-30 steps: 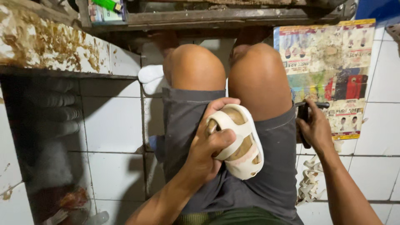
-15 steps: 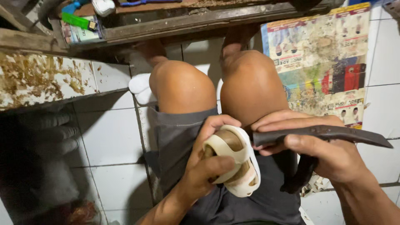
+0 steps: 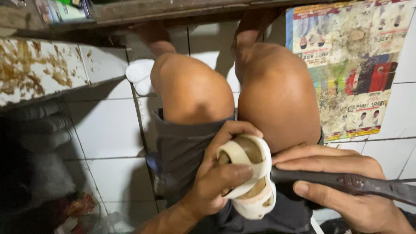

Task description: The person sits on the floor and repairs a white sandal. They heat the sole on a gas stove, then use a knife to trim excess material from the edges of the sandal. The person repeats this process for a second sandal.

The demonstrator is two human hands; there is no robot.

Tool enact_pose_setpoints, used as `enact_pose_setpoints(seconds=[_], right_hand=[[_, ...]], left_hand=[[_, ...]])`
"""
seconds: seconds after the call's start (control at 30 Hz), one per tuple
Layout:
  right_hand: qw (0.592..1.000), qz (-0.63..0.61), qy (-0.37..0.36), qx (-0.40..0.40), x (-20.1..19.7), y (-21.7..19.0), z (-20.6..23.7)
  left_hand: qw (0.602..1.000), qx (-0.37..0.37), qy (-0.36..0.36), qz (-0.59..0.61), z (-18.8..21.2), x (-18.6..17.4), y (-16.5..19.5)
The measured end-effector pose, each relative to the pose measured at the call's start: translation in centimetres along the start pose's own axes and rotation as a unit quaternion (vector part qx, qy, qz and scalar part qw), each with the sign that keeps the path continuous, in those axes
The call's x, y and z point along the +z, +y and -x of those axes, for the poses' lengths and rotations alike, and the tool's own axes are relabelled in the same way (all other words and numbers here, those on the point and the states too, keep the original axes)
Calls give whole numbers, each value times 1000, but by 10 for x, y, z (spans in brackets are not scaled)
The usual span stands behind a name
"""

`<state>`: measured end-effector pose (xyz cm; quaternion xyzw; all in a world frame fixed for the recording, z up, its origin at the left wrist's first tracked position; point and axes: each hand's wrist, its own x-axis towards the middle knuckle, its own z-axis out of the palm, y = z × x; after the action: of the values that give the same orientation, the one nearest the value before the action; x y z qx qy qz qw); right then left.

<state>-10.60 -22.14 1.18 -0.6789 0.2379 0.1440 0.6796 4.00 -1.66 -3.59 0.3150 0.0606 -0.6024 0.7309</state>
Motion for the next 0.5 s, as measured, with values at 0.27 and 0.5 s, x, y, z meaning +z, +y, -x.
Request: enact_pose_setpoints(seconds=[0.27, 0.5], right_hand=[[993, -103, -11, 52, 2, 15, 19], [988, -148, 55, 1, 19, 28, 33]], left_hand=[[999, 25, 28, 22, 2, 5, -8], [995, 71, 64, 9, 2, 10, -19]])
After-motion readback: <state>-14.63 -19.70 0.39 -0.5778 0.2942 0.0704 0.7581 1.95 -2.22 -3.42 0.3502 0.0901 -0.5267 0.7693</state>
